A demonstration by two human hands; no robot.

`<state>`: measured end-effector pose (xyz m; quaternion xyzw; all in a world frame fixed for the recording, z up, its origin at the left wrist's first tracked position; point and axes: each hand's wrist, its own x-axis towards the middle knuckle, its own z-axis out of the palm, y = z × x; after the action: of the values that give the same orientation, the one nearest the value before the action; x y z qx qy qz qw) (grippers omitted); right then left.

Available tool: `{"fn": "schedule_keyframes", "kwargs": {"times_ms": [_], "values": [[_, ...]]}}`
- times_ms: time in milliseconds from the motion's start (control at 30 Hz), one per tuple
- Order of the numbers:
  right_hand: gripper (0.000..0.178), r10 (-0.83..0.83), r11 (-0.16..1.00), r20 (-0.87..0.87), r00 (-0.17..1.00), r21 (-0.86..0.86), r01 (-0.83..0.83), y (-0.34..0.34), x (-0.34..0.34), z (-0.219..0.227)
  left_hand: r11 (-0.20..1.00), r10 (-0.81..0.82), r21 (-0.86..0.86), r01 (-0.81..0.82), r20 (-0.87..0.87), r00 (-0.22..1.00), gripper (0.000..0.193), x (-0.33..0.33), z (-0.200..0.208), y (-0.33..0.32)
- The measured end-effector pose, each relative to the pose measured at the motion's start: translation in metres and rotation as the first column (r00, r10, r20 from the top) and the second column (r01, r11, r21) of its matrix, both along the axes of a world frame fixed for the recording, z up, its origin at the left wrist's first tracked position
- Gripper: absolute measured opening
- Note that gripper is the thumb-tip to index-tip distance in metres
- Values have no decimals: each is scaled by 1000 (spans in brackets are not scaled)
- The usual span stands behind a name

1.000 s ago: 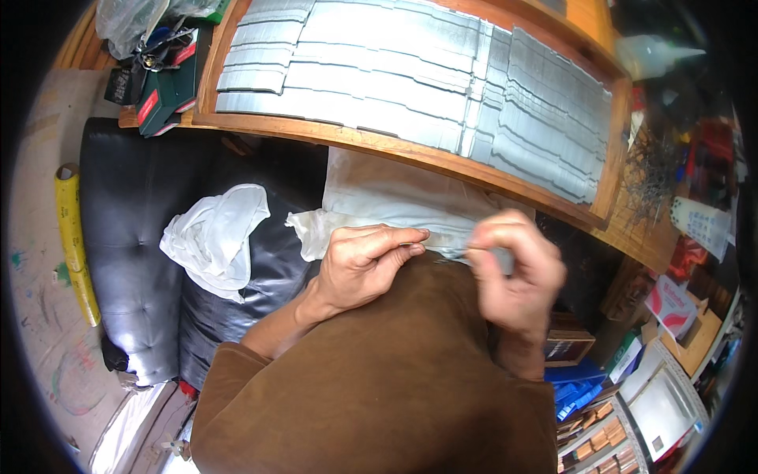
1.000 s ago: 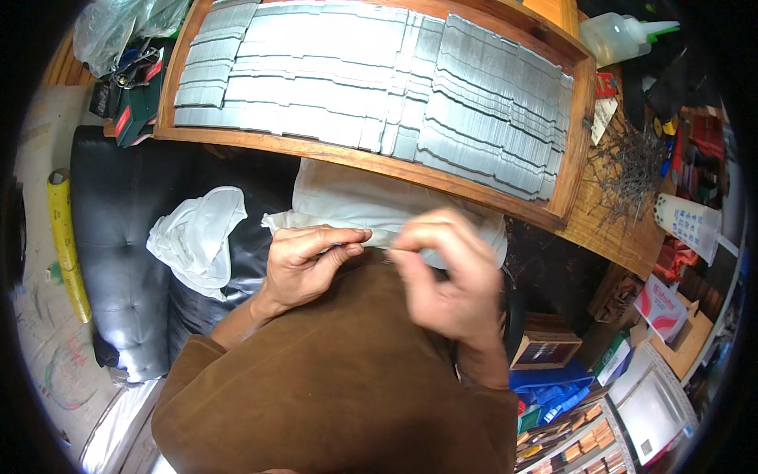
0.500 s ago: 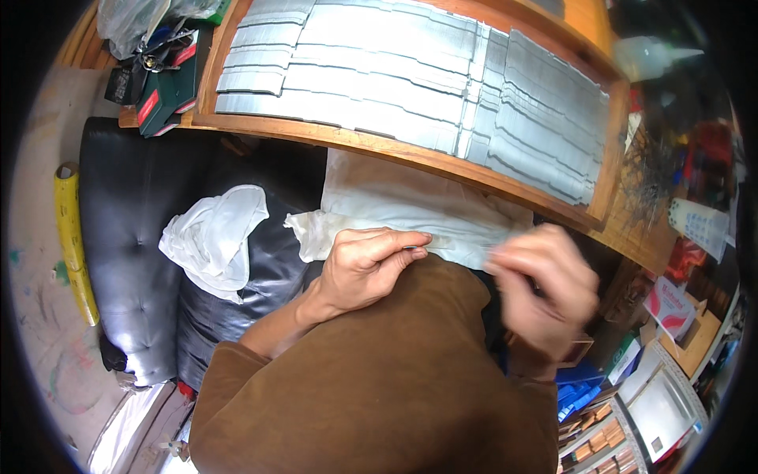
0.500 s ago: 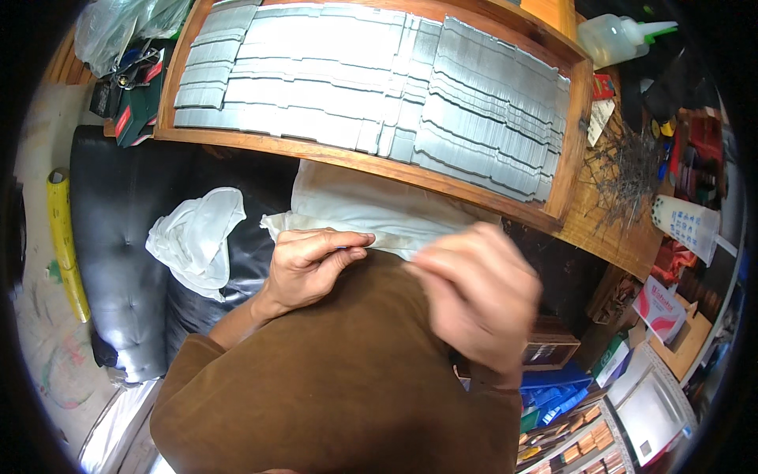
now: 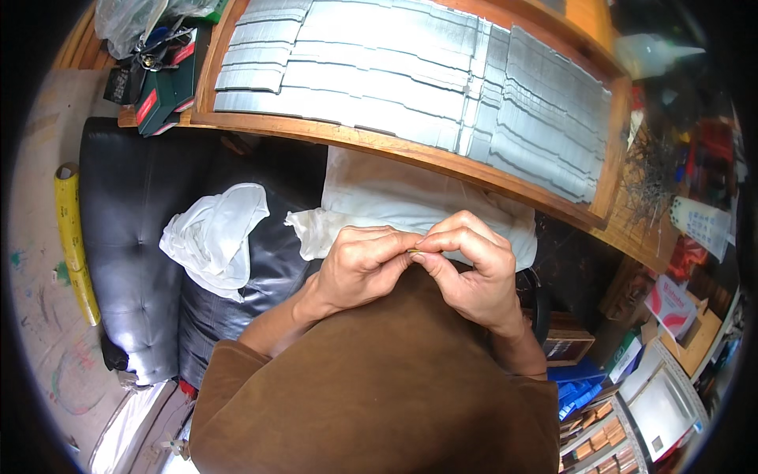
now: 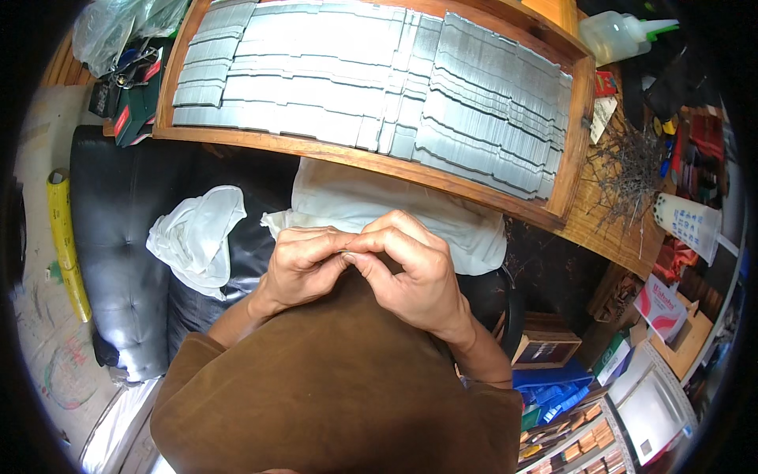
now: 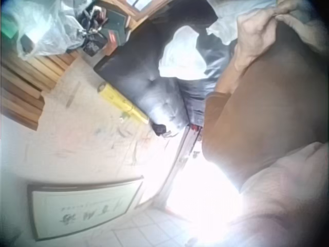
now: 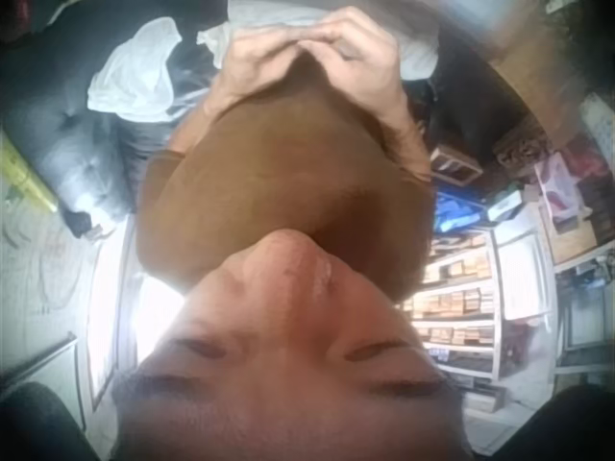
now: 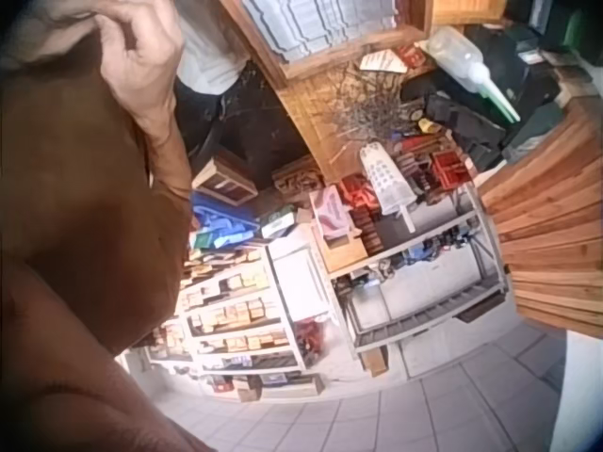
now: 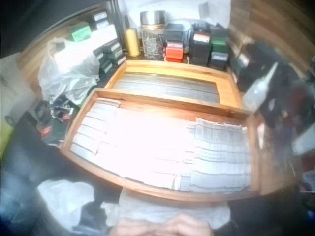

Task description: The person repeatedly picks up small metal strips from a wooden tray, bends them with their fingers, and places them back into the tray. The person handles the metal strips one at a time, performing a repetitive bending motion throughout the clip.

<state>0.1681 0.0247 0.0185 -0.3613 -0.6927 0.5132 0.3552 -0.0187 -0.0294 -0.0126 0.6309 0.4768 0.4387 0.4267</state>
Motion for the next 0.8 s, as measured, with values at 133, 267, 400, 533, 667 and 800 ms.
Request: {"fn": "schedule_keyframes", "kwargs": {"times_ms": [133, 267, 400, 533, 667, 800], "values": [[16, 8, 999, -10, 1000, -31, -9, 0, 0, -3, 1000, -2, -11, 2, -6, 1000, 28, 0, 1, 0], [16, 33, 998, -19, 999, -45, -33, 1, -1, -2, 1000, -6, -13, 6, -1, 1000, 26, 0, 1, 0], [15, 42, 996, -19, 999, -75, -43, 1, 0, -4, 1000, 4, -25, -3, 25, 1000, 27, 1, 0, -2], [15, 49, 994, -27, 998, -100, -52, 2, 0, -4, 998, 0, -59, 2, 34, 999, 28, 1, 2, -2], [15, 45, 993, -35, 998, -111, -49, 2, 0, -5, 997, -2, -80, 5, 33, 999, 28, 1, 4, -1], [15, 41, 990, -39, 998, -134, -46, 1, 0, -6, 995, -15, -98, 17, 26, 1000, 28, 0, 4, -1]]}}
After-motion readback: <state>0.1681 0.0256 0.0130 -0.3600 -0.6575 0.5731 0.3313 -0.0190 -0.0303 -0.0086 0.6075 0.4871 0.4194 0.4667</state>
